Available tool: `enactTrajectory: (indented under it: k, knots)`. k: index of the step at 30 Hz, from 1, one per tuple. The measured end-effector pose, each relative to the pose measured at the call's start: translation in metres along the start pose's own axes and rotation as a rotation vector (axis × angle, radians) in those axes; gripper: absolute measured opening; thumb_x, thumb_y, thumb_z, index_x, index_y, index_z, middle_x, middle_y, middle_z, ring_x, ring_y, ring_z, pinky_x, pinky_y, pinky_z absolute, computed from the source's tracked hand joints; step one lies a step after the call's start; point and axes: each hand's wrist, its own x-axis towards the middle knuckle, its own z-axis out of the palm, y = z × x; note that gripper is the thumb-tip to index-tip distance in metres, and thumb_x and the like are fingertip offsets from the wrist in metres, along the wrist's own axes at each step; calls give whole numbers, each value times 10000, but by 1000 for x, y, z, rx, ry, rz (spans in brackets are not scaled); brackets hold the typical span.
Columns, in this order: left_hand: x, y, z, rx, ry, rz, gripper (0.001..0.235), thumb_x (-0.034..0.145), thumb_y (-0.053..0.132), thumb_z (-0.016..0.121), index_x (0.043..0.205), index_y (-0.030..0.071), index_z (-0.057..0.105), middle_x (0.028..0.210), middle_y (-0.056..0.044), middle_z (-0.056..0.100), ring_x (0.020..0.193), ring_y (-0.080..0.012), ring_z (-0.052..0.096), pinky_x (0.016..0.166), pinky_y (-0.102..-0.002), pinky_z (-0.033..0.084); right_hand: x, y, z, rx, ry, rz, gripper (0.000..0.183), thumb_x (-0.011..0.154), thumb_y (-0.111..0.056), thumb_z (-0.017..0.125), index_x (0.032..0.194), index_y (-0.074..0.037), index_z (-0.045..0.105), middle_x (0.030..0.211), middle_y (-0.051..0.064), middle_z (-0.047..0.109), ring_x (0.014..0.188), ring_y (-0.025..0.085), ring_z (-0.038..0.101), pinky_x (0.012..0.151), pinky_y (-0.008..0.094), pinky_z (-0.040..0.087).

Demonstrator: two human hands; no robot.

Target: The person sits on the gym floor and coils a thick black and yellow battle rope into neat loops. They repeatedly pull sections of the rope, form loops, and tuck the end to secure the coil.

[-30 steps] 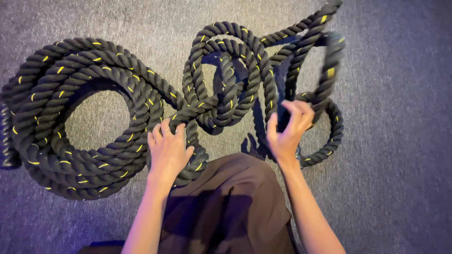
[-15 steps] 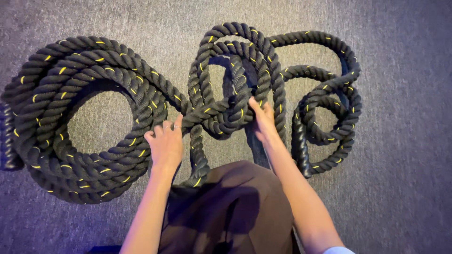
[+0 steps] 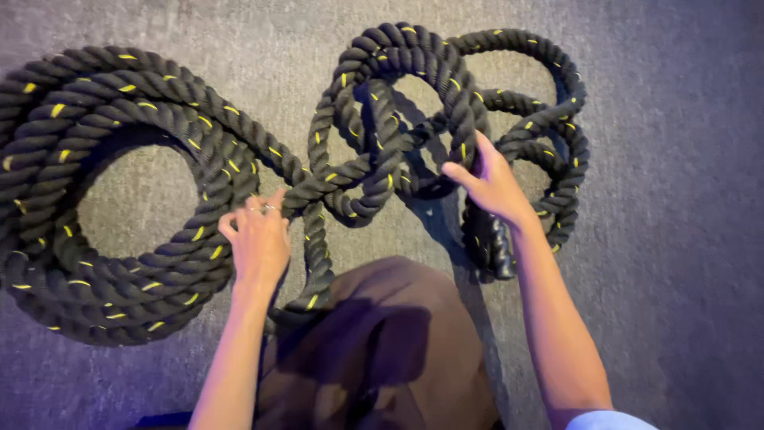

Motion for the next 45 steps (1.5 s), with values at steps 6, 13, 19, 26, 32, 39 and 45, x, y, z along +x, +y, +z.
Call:
enactTrajectory:
  k: [6,13,19,26,32,39,45]
  knots:
    - [1,25,-28,-300,-55,-70,438,910,187,729,1343,220,668,1313,-96,539,1241,-381,477,1097,-589,295,-106,38,-55,-216,242,162,129,1005,-120,707,1126,-79,725,1064,135,736,990,287,715,885,411,563]
    - [-5,110,-106,-671,-190,120,376,920,164,689,1294,193,705,1221,-118,607,1147,-437,594,1016,-592,420,-175,71,-11,-674,100,478,1018,642,-612,906,1392,-23,551,1078,283,707,1050,447,709,981,538,530]
    - [-33,165,-143,-975,-186,370,335,933,113,651,1264,130,704,1175,-104,685,1177,-371,647,1044,-486,467,-159,87,-21,-464,-23,746,1093,563,-578,932,1448,-204,413,1224,216,706,1174,401,680,1023,502,529]
    - [-96,207,-97,-613,215,413,104,906,343,673,956,307,756,826,59,705,931,-190,698,962,-407,468,-118,37,-31,-267,202,688,969,501,-512,986,1294,-106,605,1164,225,706,1149,417,678,995,486,534]
    - [-92,195,-103,-700,235,314,130,887,282,648,974,304,741,873,96,712,913,-173,695,914,-354,507,-42,-26,-98,397,492,819,554,698,-538,867,1140,-224,751,1091,122,689,997,319,642,859,602,474]
    - [-91,193,-107,-806,241,308,142,867,214,658,977,244,744,854,32,710,893,-239,712,873,-387,537,-47,-88,-93,985,421,193,260,825,-144,763,1039,-38,660,1019,160,725,932,263,754,818,395,671]
    - [-88,188,-118,-953,252,233,116,857,169,661,955,183,720,831,-17,697,845,-298,708,803,-409,563,-19,-16,-64,645,355,340,338,877,-224,811,1171,-132,672,1023,23,685,963,157,683,854,317,615]
